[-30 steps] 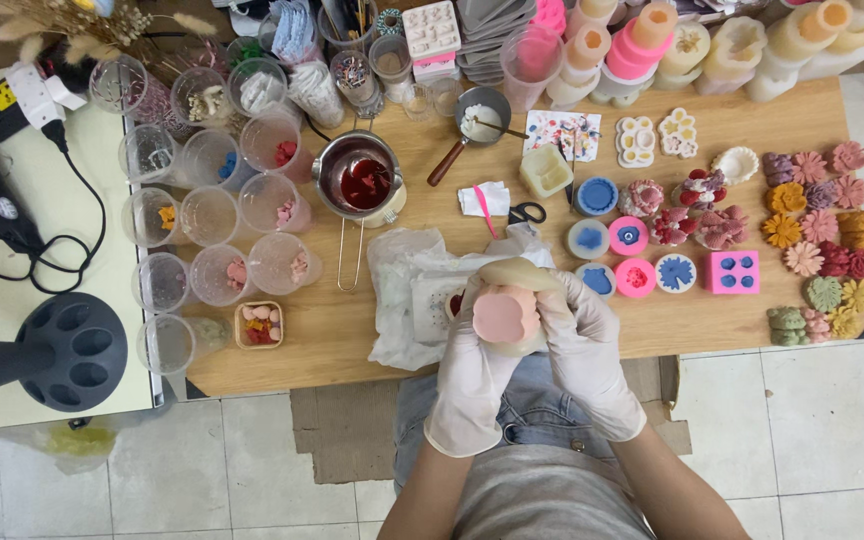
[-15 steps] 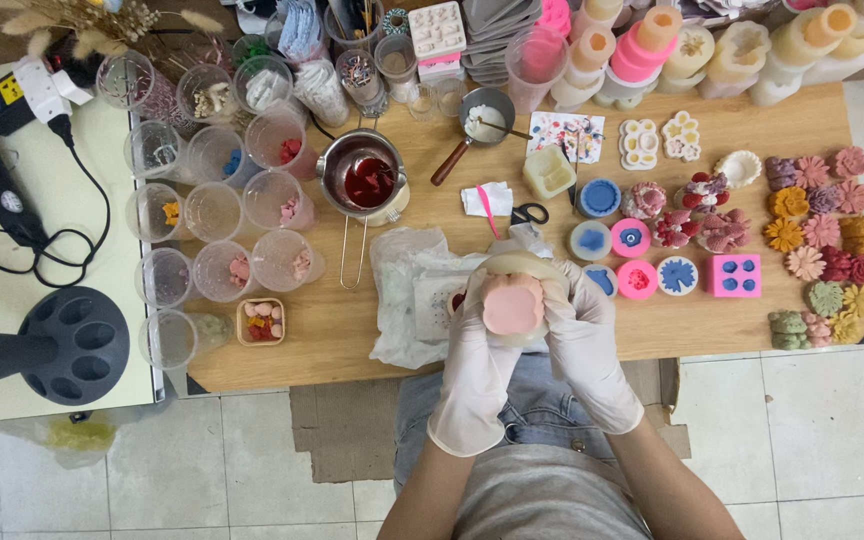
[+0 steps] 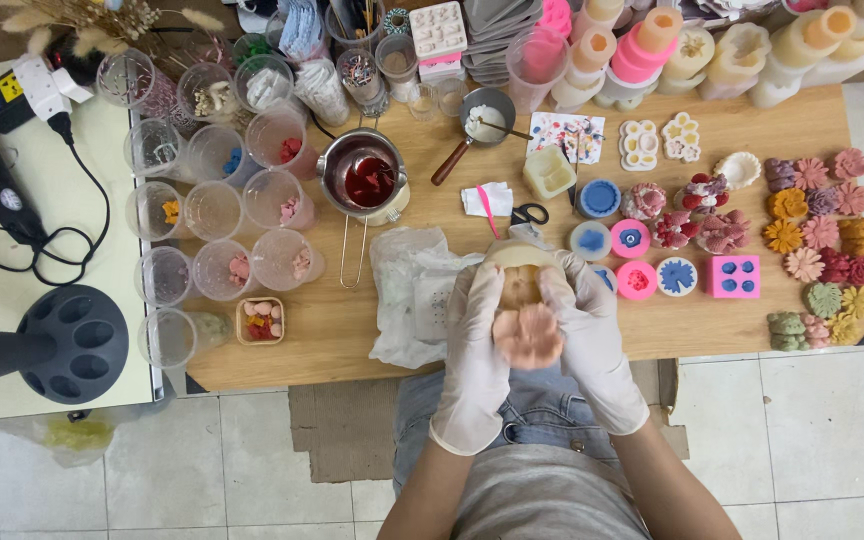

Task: The person removes a heart-shaped wax piece from a mold by hand. They use a spoon to transfer red liquid wax from a pot into a mold sitting on a scale. They use a stick to apply wax or detail the inside of a flower-shaped mold.

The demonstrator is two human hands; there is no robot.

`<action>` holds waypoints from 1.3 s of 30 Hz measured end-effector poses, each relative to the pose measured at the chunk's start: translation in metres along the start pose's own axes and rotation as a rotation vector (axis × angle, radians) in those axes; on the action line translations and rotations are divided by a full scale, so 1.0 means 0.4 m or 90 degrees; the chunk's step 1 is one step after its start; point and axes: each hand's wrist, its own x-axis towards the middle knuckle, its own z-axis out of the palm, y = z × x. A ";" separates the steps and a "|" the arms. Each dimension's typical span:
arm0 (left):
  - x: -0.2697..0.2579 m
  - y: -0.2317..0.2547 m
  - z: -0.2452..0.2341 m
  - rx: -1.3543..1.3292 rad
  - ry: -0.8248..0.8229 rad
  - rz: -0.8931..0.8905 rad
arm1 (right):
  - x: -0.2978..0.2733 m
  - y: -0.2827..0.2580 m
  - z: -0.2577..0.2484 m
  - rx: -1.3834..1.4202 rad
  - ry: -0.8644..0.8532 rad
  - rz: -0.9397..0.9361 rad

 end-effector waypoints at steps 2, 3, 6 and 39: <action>-0.013 0.009 0.014 0.133 0.116 -0.026 | -0.002 -0.004 0.013 -0.015 -0.007 0.002; -0.015 0.002 0.015 0.133 0.117 -0.026 | -0.003 0.003 0.026 0.043 0.030 0.021; -0.028 -0.045 -0.018 -0.248 0.132 -0.167 | -0.007 0.030 0.048 0.126 0.129 0.044; 0.023 -0.044 -0.046 -0.151 0.107 -0.156 | -0.068 -0.031 0.076 0.058 0.079 -0.145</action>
